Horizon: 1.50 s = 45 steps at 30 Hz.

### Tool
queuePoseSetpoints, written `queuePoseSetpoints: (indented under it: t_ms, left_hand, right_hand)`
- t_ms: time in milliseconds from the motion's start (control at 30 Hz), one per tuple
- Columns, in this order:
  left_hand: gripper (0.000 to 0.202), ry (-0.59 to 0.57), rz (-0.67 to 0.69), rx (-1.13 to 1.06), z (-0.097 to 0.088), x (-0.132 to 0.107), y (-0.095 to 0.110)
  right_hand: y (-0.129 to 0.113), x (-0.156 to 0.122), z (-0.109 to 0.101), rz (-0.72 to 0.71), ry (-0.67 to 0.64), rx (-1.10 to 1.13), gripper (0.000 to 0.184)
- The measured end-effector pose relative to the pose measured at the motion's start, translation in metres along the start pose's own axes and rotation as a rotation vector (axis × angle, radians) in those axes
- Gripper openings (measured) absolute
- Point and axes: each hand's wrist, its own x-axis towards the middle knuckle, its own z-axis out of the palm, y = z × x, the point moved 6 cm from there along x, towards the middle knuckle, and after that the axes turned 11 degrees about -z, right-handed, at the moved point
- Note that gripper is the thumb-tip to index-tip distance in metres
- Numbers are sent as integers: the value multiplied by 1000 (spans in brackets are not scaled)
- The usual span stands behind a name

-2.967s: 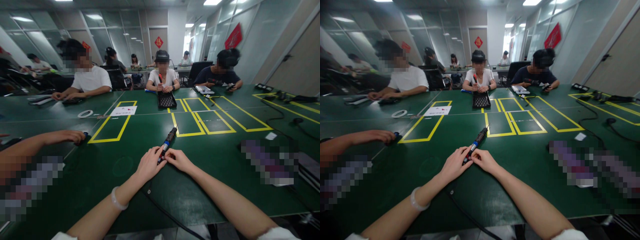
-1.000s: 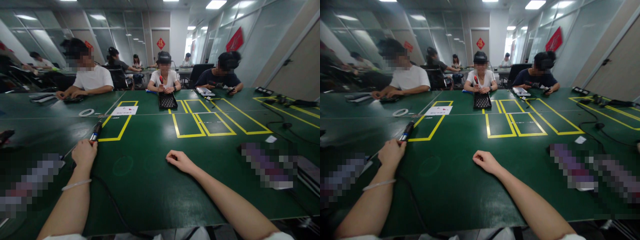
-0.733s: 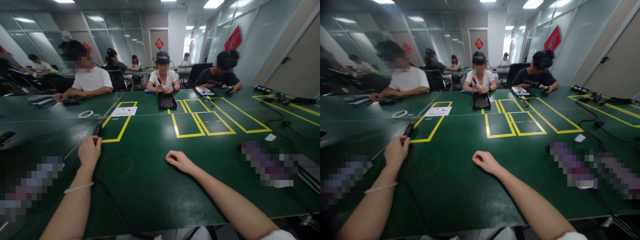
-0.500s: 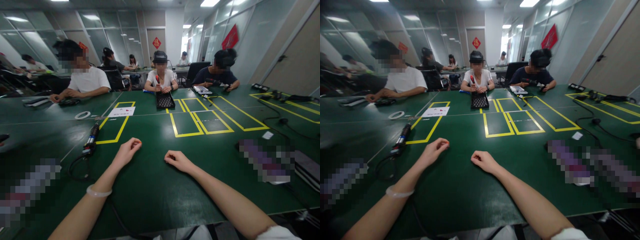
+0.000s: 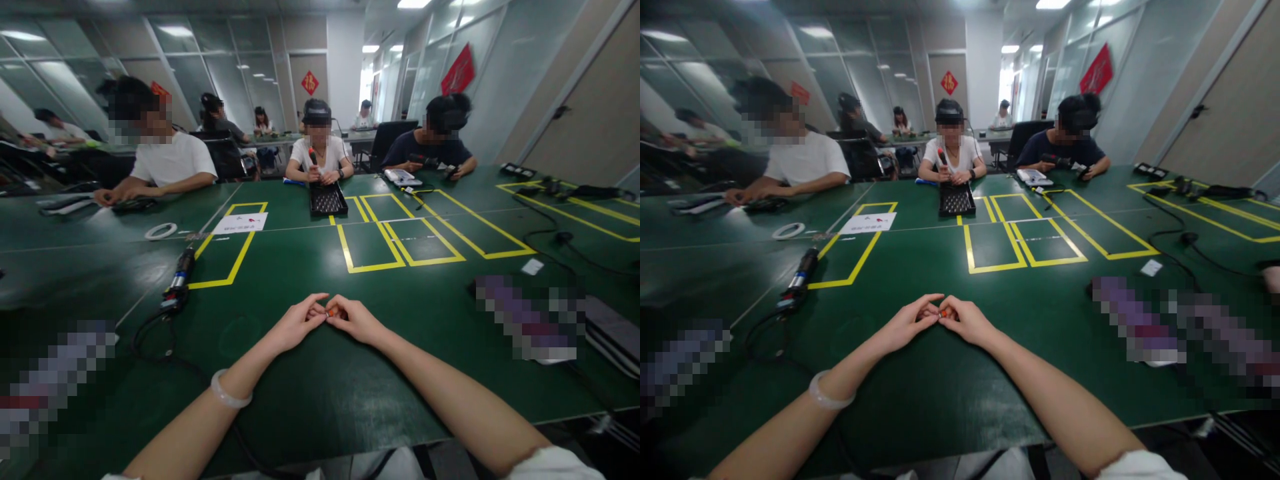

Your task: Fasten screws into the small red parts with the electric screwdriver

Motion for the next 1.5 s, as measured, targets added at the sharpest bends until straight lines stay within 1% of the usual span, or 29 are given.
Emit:
queuePoseSetpoints:
  t_ms: [67, 167, 233, 300, 400, 533, 600, 700, 867, 1000, 1100, 1267, 1500]
  left_hand:
    - [42, 52, 28, 34, -3, -2, 3]
    - [39, 142, 102, 143, -6, -8, 13]
    - [36, 180, 144, 203, -5, -11, 18]
    - [30, 199, 159, 235, -3, -13, 20]
    - [27, 211, 159, 239, -3, -13, 18]
    - [28, 222, 149, 210, -6, -11, 14]
    - [27, 217, 139, 202, -6, -11, 13]
    - [26, 215, 133, 220, -4, -12, 14]
    - [27, 200, 142, 282, 1, -13, 15]
    - [20, 230, 130, 295, -1, -13, 15]
    - [20, 249, 117, 280, -4, -13, 14]
    - [20, 262, 126, 246, -6, -12, 14]
    - [18, 261, 124, 250, -6, -13, 15]
  right_hand:
    - [1, 0, -2, 25, 28, 31, 14]
    - [4, -1, -3, 32, 53, 62, 17]
    - [6, -1, -3, 32, 52, 65, 17]
    - [8, -2, -2, 32, 46, 56, 18]
    - [9, -2, -2, 29, 45, 61, 18]
    - [6, -1, -2, -3, 39, 85, 24]
    - [4, -1, -3, -11, 50, 67, 20]
    - [4, -2, -6, 17, 76, 30, 15]
    - [5, -2, -8, 55, 81, 21, 20]
    - [5, -1, -6, 19, 90, 61, 21]
    - [4, -1, -5, -21, 82, 100, 28]
    - [2, -1, -4, -34, 59, 48, 14]
    - [4, -1, -6, -45, 80, 22, 15]
